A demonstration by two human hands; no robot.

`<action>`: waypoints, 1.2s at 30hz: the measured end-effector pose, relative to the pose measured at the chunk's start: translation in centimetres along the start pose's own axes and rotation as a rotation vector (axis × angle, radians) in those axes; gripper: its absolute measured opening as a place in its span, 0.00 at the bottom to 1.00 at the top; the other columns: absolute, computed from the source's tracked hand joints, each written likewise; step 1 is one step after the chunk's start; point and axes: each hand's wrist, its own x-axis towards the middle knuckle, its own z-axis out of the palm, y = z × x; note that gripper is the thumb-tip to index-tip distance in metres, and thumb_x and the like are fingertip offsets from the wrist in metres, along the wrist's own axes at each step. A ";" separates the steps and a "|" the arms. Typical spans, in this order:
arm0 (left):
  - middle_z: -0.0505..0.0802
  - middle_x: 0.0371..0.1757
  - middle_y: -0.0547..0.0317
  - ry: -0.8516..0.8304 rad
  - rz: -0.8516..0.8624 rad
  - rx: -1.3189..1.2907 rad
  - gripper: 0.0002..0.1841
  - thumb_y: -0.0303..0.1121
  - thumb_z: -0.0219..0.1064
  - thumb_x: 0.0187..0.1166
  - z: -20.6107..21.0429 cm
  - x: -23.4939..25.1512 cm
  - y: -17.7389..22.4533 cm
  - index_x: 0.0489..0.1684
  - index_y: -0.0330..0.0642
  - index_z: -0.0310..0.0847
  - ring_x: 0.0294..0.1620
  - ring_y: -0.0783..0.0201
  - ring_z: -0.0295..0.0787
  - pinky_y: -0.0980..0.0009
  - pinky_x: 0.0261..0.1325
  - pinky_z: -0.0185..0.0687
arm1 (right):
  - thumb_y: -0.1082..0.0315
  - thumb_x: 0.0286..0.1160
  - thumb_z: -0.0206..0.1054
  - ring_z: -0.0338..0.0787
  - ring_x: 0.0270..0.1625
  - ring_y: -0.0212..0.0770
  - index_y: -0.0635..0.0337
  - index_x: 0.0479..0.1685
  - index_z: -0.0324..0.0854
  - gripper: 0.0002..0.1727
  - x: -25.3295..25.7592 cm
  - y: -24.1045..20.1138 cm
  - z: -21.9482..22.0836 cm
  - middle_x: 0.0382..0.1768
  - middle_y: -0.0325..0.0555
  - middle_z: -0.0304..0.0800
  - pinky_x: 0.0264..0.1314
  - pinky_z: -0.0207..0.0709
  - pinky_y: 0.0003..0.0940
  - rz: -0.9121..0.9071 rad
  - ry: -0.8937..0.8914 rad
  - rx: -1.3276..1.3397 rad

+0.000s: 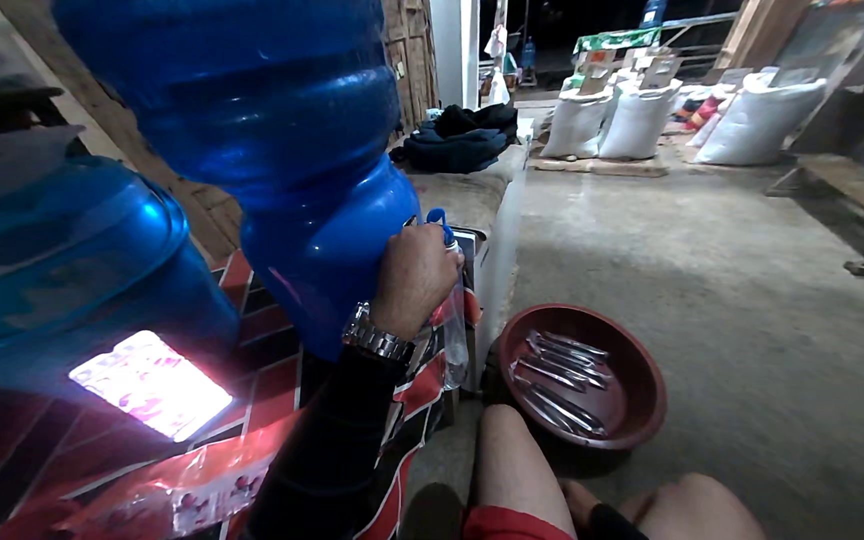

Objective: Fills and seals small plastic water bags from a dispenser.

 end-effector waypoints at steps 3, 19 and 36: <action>0.88 0.26 0.47 -0.005 -0.001 0.001 0.16 0.43 0.75 0.78 0.0 0.0 0.0 0.27 0.41 0.84 0.27 0.47 0.87 0.47 0.29 0.82 | 0.49 0.78 0.68 0.90 0.67 0.52 0.54 0.65 0.88 0.24 1.4 0.7 0.3 0.61 0.53 0.93 0.73 0.78 0.59 0.016 0.030 0.020; 0.88 0.26 0.47 0.000 0.008 -0.007 0.16 0.43 0.76 0.76 0.0 0.0 -0.1 0.26 0.41 0.84 0.27 0.47 0.87 0.48 0.29 0.82 | 0.53 0.79 0.68 0.90 0.67 0.55 0.57 0.63 0.89 0.22 2.2 1.6 1.1 0.60 0.56 0.93 0.74 0.77 0.60 0.035 0.048 0.122; 0.88 0.24 0.49 0.001 0.018 0.002 0.17 0.44 0.76 0.77 0.0 0.1 -0.2 0.24 0.42 0.83 0.25 0.49 0.86 0.49 0.27 0.80 | 0.45 0.78 0.67 0.90 0.66 0.57 0.56 0.60 0.91 0.25 5.5 3.9 1.7 0.58 0.57 0.94 0.74 0.77 0.64 -0.036 0.050 0.051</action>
